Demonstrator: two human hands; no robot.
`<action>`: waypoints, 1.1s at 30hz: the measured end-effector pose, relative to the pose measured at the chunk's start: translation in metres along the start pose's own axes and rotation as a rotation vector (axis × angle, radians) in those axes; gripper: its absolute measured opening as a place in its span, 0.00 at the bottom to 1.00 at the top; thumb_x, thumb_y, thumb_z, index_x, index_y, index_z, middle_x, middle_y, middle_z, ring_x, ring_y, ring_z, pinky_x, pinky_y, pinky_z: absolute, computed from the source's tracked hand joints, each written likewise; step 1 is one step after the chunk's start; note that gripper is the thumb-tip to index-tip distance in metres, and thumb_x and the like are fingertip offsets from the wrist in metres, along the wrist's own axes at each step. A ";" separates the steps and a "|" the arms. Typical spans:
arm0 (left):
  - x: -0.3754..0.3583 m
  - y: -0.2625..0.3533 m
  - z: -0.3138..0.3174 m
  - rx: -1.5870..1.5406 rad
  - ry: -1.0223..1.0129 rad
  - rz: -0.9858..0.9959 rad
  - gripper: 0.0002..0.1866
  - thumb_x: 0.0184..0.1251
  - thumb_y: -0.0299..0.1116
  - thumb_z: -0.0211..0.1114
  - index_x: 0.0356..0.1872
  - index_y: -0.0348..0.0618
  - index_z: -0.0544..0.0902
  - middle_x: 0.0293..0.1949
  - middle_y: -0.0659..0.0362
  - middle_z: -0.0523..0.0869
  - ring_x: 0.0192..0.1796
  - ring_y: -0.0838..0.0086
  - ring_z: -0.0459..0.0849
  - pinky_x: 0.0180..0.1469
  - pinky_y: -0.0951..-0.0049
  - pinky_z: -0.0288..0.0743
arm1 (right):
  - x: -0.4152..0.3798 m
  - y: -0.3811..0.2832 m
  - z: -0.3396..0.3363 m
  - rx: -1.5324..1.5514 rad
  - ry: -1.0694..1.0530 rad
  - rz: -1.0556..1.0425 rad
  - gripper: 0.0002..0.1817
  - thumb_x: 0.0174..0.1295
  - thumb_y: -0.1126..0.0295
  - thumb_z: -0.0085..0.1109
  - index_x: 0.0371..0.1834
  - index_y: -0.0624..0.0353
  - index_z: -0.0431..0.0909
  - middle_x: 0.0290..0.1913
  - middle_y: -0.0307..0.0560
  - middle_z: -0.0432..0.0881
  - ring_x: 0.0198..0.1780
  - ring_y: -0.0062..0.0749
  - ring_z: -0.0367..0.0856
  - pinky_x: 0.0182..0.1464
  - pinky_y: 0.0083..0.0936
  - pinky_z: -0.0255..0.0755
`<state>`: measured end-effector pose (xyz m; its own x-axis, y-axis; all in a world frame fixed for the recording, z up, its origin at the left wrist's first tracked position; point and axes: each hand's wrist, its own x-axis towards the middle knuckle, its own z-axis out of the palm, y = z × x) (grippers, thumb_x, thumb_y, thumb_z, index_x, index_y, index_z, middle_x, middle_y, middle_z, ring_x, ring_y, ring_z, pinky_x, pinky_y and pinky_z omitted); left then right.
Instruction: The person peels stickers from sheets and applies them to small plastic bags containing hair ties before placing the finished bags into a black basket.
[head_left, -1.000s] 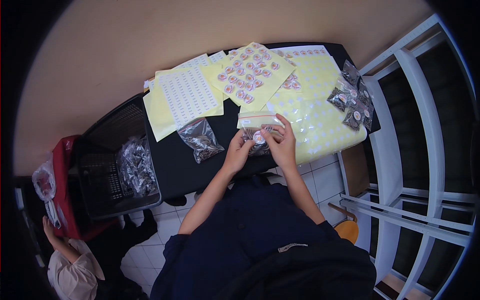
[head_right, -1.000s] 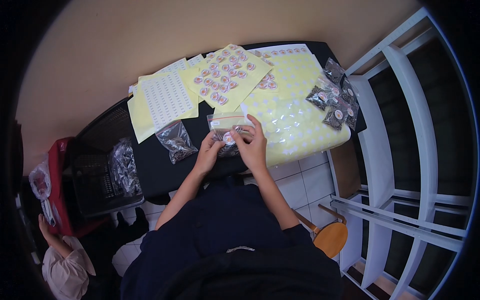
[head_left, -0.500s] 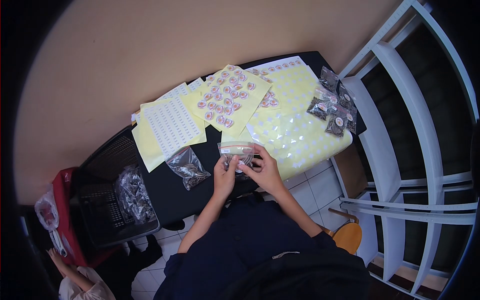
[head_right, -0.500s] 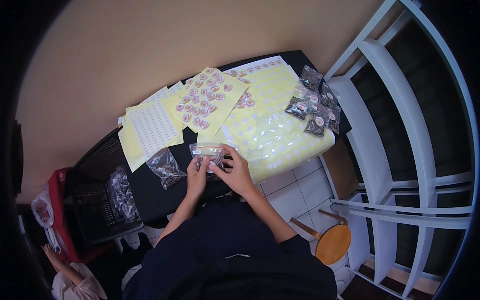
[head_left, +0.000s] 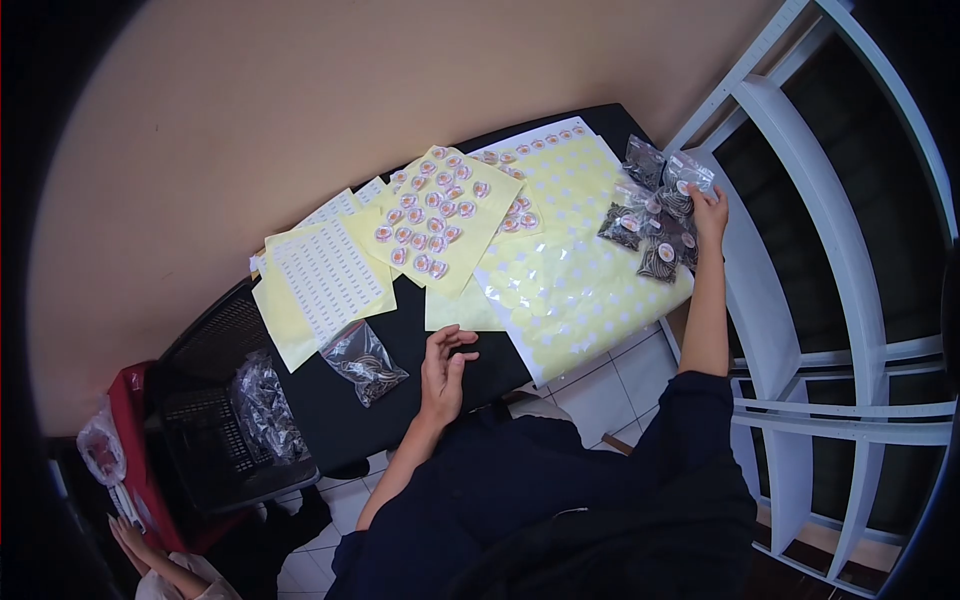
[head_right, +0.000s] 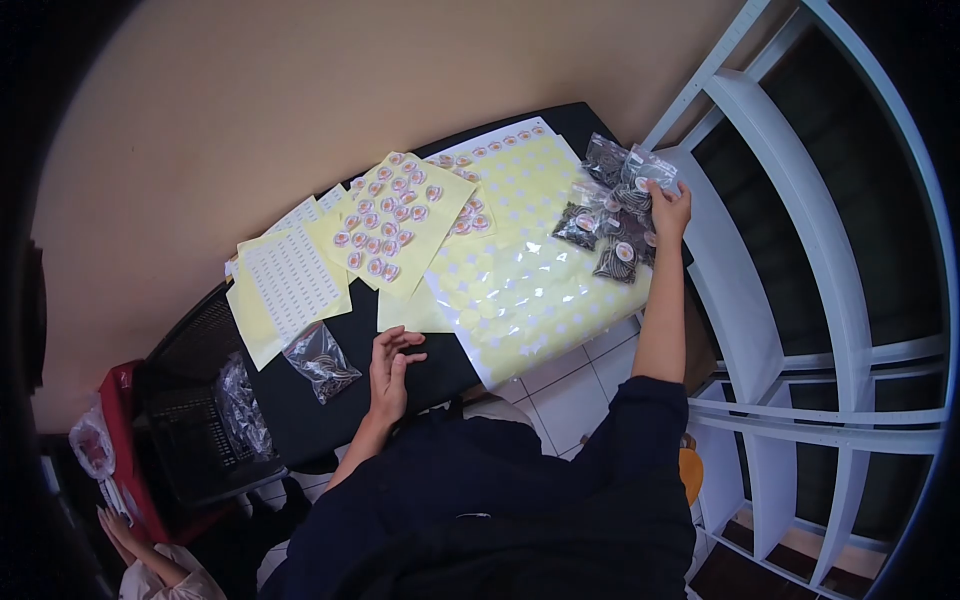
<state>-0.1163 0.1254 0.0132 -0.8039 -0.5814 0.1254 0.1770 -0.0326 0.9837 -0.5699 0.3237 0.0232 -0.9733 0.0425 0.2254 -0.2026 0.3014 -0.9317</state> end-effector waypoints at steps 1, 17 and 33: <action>0.000 -0.001 0.000 0.000 0.004 -0.001 0.20 0.66 0.35 0.47 0.54 0.34 0.61 0.46 0.48 0.72 0.50 0.66 0.73 0.48 0.70 0.72 | 0.007 0.007 0.002 -0.035 0.035 0.013 0.37 0.43 0.60 0.68 0.53 0.71 0.64 0.34 0.53 0.79 0.36 0.33 0.78 0.40 0.23 0.71; 0.000 -0.003 0.000 -0.030 -0.005 -0.009 0.14 0.66 0.29 0.48 0.50 0.33 0.65 0.41 0.51 0.75 0.46 0.71 0.75 0.45 0.73 0.73 | -0.125 -0.060 0.012 -0.767 -0.295 -0.638 0.12 0.51 0.60 0.59 0.37 0.51 0.79 0.43 0.41 0.74 0.51 0.36 0.67 0.52 0.39 0.54; 0.001 -0.001 0.001 -0.049 0.008 -0.049 0.12 0.64 0.25 0.50 0.48 0.33 0.66 0.39 0.53 0.76 0.44 0.74 0.76 0.44 0.76 0.73 | -0.168 -0.067 0.017 -0.483 -0.447 -0.352 0.06 0.52 0.66 0.57 0.28 0.56 0.74 0.35 0.40 0.76 0.43 0.40 0.74 0.53 0.46 0.52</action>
<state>-0.1179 0.1259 0.0122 -0.8076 -0.5849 0.0757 0.1650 -0.1009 0.9811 -0.3951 0.2802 0.0425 -0.8313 -0.4944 0.2541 -0.5411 0.6152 -0.5733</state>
